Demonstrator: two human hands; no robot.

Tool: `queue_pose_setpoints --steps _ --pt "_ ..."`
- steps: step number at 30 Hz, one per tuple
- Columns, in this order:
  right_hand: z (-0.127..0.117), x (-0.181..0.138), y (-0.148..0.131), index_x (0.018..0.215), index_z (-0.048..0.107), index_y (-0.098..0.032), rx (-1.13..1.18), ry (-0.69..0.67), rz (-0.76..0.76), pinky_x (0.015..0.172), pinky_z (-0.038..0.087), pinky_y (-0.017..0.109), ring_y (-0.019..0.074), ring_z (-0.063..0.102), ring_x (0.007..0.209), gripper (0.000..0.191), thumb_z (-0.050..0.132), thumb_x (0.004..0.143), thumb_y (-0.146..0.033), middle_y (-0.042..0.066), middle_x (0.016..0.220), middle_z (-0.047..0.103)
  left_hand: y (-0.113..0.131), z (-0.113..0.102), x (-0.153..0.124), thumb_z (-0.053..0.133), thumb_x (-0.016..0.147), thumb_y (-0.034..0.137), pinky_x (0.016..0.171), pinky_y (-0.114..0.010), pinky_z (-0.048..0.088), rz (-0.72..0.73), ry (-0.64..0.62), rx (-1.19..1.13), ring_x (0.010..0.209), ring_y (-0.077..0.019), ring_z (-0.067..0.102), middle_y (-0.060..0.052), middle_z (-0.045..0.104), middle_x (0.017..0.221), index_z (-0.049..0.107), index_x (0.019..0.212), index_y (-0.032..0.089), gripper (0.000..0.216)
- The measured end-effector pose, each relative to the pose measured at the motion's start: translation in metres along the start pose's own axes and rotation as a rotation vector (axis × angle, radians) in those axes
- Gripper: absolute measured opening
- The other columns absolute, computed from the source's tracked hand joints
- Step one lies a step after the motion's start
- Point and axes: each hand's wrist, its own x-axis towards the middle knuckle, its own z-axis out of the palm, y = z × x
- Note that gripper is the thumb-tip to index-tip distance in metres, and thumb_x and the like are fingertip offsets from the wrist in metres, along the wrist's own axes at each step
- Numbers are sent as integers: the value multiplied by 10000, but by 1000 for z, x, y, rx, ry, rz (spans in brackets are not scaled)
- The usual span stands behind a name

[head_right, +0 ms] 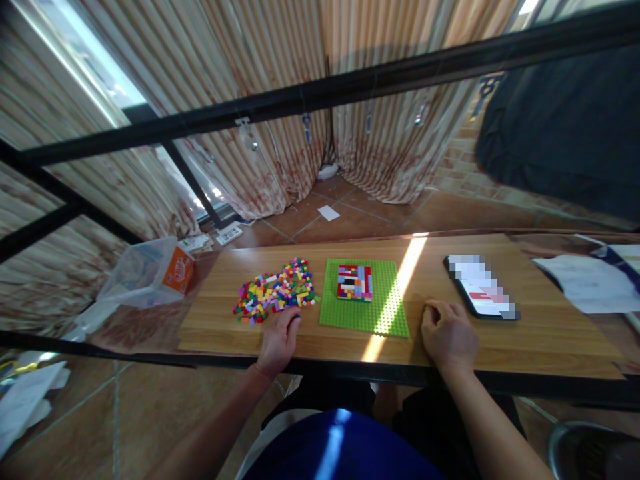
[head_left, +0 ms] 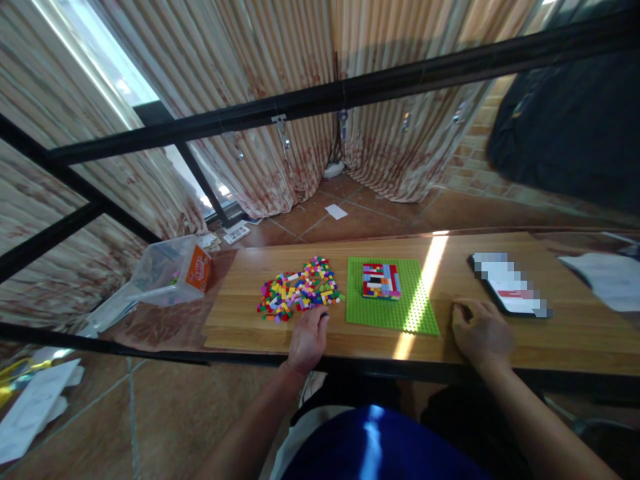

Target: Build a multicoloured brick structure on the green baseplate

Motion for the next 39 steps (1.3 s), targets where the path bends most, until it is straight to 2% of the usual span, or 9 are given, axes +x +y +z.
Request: queue_pose_setpoints --steps 14,21,30,39 --pt "1 -1 2 966 722 -180 7 2 -7 613 342 312 179 537 707 276 501 869 -313 99 972 659 2 -4 3 468 983 243 809 -344 555 54 -56 -64 884 -191 661 -65 720 943 678 1040 192 223" --pt "1 0 2 965 722 -185 4 -6 0 623 354 310 175 542 720 265 506 871 -306 92 993 660 3 -4 4 485 975 231 781 -324 543 71 -56 -63 864 -187 648 -57 707 895 675 1003 190 196" --pt "1 0 1 961 721 -182 -13 -9 -5 614 339 308 172 527 716 268 501 884 -314 87 972 658 3 -3 4 551 899 173 798 -343 540 73 -70 -38 891 -209 641 -67 693 931 650 1015 187 154" --pt "0 0 -2 941 719 -171 -5 -2 -18 593 334 298 173 527 718 268 496 886 -307 88 957 662 3 -3 4 510 956 213 805 -320 530 71 -56 -44 880 -187 640 -56 699 934 651 1010 185 154"
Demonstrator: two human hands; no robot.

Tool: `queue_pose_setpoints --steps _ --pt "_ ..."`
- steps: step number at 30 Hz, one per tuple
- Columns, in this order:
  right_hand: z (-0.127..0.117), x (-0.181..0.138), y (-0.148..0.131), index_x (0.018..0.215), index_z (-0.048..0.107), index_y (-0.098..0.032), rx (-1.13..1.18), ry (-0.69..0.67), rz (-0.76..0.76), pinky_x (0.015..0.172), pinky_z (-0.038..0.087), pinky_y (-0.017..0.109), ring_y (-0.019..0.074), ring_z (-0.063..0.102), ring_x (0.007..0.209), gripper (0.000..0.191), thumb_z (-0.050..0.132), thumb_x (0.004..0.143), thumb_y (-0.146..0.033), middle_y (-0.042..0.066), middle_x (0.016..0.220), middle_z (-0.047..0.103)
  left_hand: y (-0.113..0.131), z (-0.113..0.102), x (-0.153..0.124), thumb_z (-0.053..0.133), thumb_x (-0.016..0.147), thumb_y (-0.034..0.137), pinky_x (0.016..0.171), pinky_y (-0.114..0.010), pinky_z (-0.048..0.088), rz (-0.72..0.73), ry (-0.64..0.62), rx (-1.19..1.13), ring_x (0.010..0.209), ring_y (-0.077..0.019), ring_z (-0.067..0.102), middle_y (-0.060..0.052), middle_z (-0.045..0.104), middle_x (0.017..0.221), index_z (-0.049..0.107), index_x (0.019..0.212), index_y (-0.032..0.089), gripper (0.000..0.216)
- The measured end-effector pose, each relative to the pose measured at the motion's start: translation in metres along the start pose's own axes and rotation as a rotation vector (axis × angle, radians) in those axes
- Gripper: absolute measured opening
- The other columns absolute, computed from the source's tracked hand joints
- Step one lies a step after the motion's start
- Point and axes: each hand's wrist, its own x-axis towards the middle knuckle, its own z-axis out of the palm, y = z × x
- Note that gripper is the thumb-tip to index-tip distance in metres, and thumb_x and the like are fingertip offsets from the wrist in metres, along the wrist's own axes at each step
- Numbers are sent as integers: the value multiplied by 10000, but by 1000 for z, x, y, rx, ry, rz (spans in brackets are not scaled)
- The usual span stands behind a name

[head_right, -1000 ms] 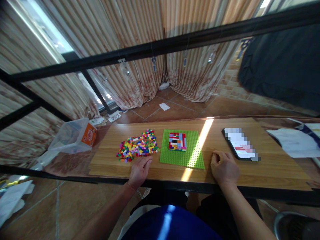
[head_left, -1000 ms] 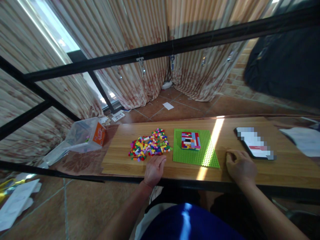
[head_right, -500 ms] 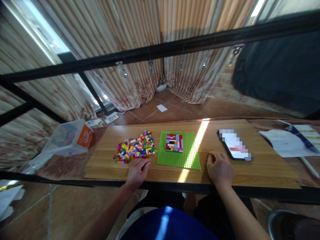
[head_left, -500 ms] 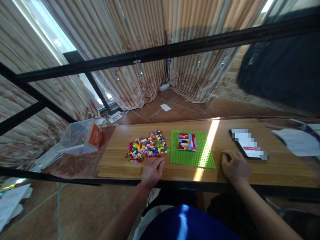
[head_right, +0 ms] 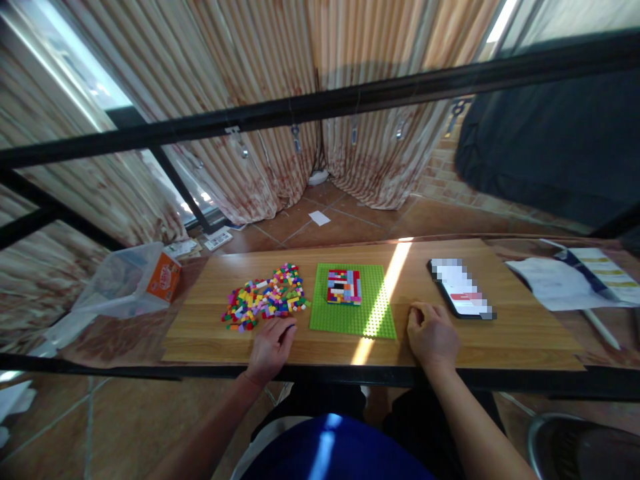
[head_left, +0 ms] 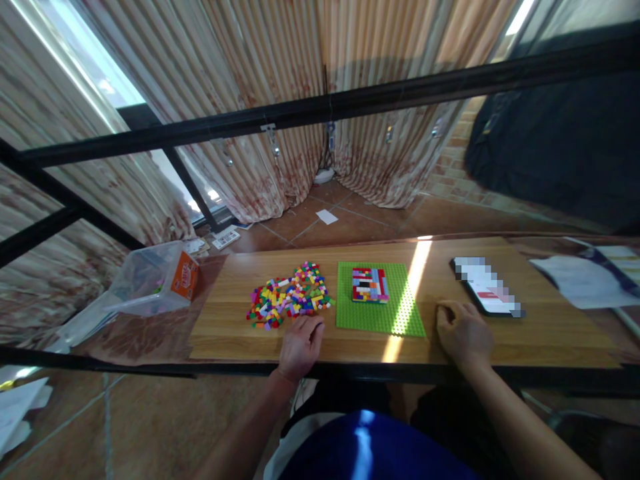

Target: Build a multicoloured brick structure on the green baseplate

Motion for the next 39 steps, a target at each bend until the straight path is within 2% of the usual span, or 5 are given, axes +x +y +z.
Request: queue_pose_setpoints --steps 11,20,28,39 --pt "-1 0 -3 942 718 -175 4 -1 25 591 323 297 166 523 705 250 504 887 -292 85 959 664 -1 0 0 520 963 234 809 -309 532 -3 -6 8 882 -180 641 -51 697 909 677 994 185 167" --pt "-2 0 -4 935 713 -172 4 12 8 579 317 296 179 538 722 248 503 880 -292 86 946 662 -5 3 -2 516 964 234 826 -338 551 -27 17 36 898 -196 661 -70 714 958 662 1055 177 182" --pt "-1 0 -4 935 712 -178 4 20 5 577 316 295 173 535 702 253 493 882 -293 83 926 656 -5 0 -3 535 963 244 790 -311 553 34 14 2 866 -183 670 -47 721 919 677 1018 187 163" --pt "-3 0 -6 929 713 -179 5 13 15 564 308 294 172 534 699 265 481 891 -301 87 931 657 -7 4 -4 517 963 242 805 -323 562 3 66 46 872 -191 681 -56 724 935 651 1023 193 155"
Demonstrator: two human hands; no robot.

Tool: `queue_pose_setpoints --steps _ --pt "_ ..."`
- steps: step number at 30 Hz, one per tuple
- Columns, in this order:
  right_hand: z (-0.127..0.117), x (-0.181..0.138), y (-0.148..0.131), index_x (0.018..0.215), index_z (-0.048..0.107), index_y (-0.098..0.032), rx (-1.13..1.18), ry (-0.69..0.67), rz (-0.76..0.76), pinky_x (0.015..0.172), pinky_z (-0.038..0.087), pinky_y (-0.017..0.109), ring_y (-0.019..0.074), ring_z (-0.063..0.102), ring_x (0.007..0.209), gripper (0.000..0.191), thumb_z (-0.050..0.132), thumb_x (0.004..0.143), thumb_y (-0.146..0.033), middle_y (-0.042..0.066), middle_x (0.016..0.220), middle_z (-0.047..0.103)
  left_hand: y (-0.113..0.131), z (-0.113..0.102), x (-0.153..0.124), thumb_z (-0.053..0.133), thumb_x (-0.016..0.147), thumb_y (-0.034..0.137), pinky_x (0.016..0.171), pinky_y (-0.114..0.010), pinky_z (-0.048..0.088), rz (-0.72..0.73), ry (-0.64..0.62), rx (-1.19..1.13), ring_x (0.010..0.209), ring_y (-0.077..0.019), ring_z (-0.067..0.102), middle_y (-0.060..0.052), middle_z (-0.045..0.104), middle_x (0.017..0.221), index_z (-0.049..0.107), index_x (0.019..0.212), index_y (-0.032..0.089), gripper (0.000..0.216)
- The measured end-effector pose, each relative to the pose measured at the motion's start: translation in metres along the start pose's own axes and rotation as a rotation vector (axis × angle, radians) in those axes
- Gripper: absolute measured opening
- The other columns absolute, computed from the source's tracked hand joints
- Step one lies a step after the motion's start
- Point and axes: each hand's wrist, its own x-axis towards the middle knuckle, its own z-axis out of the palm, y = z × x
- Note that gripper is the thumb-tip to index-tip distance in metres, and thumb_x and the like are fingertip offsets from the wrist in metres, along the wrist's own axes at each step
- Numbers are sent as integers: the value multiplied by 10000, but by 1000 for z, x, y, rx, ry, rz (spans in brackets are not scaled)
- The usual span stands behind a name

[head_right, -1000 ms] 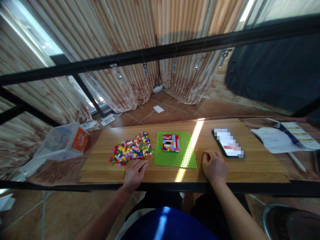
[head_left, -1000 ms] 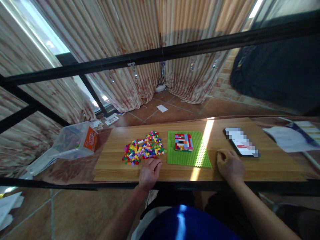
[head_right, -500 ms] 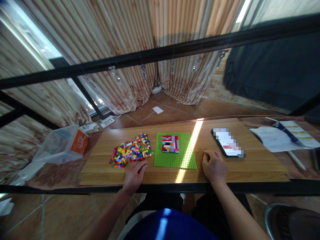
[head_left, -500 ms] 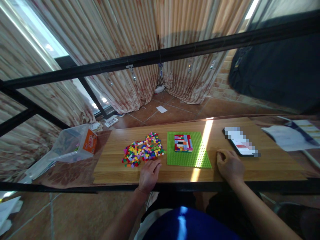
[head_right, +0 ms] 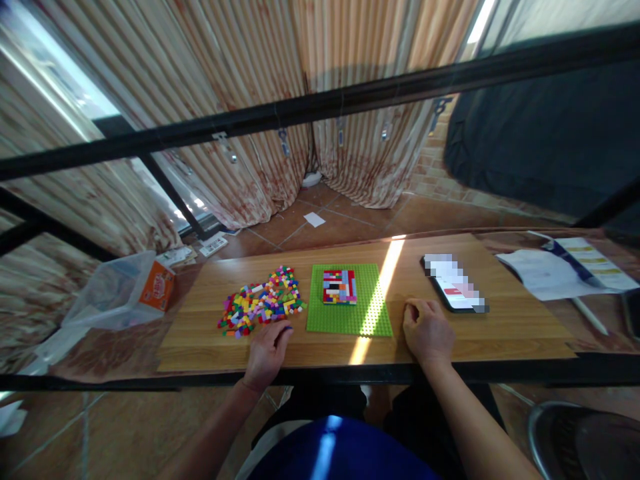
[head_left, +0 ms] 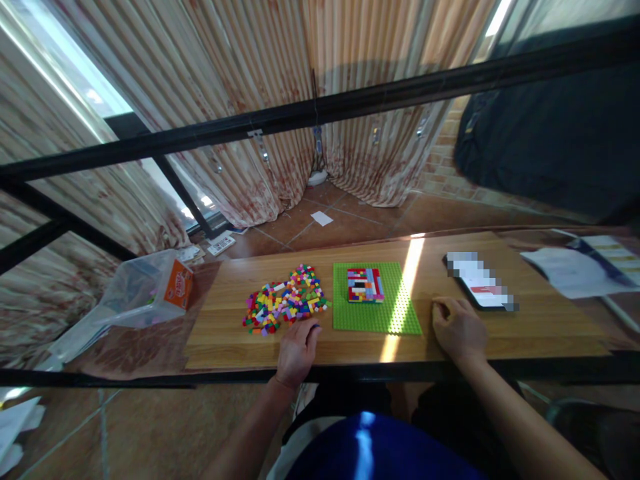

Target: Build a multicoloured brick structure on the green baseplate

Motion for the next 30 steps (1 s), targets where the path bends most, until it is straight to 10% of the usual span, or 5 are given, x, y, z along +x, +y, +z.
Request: queue_pose_setpoints --steps 18,30 --pt "-1 0 0 937 711 -182 9 -3 5 579 315 300 174 532 701 276 471 882 -308 86 925 649 10 -10 11 518 955 264 814 -302 565 -122 -53 -112 859 -177 693 -43 735 931 669 986 208 164" --pt "0 0 -1 935 709 -179 13 -4 10 576 306 293 176 537 716 267 482 881 -309 86 936 659 34 23 88 519 940 169 839 -322 542 -23 -174 -150 884 -191 680 -55 726 957 664 1021 185 167"
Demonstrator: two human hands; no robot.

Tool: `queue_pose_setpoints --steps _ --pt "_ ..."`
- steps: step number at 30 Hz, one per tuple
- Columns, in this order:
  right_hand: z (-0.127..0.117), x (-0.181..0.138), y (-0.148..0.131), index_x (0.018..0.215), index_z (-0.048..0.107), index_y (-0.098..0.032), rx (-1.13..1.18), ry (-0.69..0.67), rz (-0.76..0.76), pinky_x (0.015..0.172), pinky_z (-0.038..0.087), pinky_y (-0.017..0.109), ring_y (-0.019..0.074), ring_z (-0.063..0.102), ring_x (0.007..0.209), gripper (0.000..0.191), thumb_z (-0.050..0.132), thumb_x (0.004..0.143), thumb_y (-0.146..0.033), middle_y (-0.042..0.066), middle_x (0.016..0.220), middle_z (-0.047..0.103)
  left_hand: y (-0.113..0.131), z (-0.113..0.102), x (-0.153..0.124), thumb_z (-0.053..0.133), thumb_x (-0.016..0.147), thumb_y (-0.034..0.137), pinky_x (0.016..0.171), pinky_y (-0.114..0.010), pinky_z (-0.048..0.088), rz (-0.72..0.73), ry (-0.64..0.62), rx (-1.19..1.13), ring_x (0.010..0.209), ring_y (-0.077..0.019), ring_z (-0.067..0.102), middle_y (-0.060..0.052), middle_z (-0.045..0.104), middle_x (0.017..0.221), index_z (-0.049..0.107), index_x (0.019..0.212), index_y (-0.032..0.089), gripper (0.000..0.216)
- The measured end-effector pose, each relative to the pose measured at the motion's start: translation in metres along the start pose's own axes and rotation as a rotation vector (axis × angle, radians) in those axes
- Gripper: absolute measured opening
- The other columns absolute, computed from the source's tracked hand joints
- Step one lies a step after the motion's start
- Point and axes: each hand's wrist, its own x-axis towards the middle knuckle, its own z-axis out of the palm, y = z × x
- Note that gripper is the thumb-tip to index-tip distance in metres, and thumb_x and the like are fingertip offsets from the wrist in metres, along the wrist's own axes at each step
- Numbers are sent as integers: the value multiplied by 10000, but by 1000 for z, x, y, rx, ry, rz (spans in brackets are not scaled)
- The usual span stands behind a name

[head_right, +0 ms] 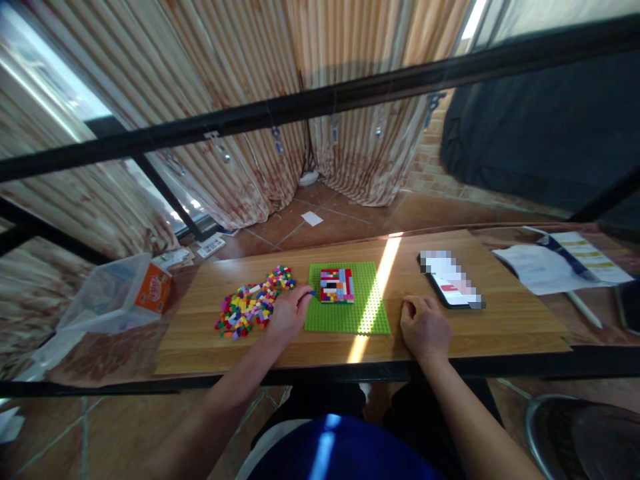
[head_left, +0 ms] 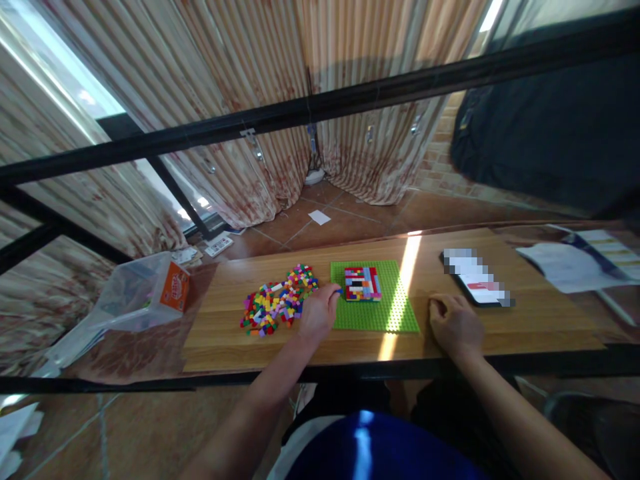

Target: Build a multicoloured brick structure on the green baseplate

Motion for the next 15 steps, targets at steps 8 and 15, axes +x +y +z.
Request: queue_pose_setpoints --steps 8,15 --pt "0 1 0 943 714 -186 10 -14 8 579 307 301 179 543 719 279 473 888 -313 87 947 657 -7 21 23 533 930 142 860 -343 546 47 35 -6 910 -194 663 -68 712 954 705 1007 174 191" --pt "1 1 1 925 712 -188 20 3 3 589 319 306 186 550 726 271 478 875 -314 87 925 652 -10 31 22 523 936 144 853 -339 551 43 50 2 913 -194 663 -72 707 974 697 1061 170 216"
